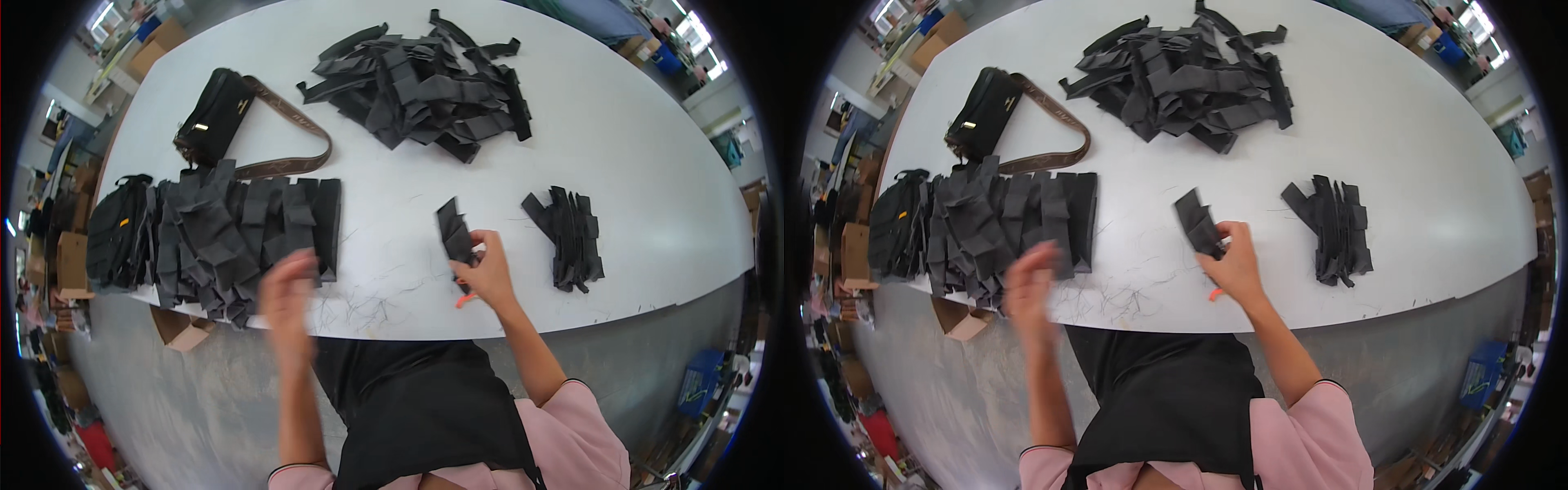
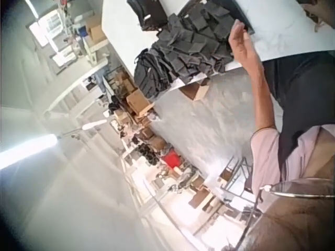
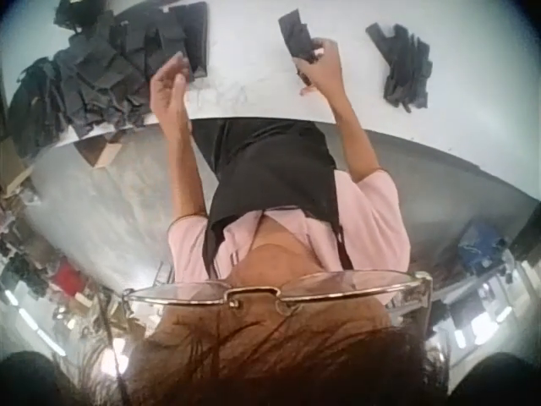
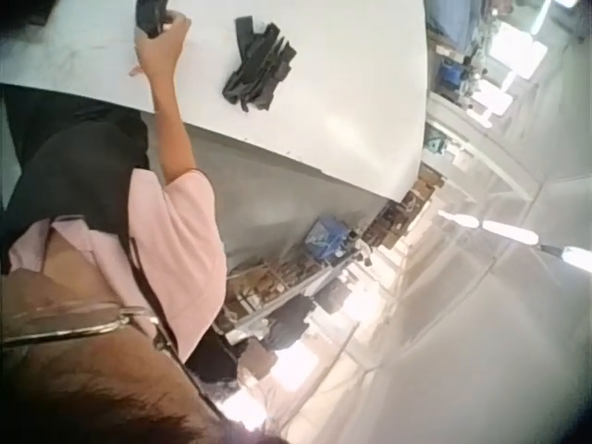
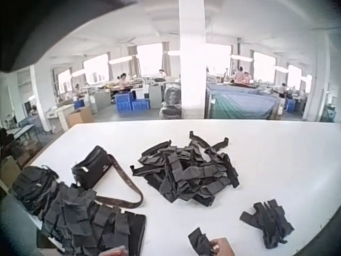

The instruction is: Inspecting and trimming threads from black fabric garment components at a manufacturing workbench.

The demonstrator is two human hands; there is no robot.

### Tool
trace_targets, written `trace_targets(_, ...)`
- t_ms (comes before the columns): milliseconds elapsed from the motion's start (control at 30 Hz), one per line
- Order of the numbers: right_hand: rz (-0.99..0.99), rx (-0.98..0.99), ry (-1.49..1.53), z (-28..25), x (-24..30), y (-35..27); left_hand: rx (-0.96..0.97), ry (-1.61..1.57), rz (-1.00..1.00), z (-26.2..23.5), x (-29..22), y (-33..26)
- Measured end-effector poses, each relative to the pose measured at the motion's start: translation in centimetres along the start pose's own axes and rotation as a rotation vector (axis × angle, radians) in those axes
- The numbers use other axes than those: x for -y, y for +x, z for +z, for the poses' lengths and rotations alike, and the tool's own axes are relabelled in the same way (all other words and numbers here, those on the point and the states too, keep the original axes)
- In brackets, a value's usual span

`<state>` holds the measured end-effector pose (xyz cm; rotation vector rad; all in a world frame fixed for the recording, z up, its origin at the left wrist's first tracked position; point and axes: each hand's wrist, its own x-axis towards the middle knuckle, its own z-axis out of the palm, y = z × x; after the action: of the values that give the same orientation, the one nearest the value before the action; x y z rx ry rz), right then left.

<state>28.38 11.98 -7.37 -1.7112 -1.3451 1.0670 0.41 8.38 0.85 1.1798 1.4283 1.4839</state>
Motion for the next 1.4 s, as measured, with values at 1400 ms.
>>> trace_targets(1400, -0.180, 0.233, 0.258, 9.8, 2.0, -4.5, 0.022, -0.027, -0.331, 3.8, 7.2, -7.6)
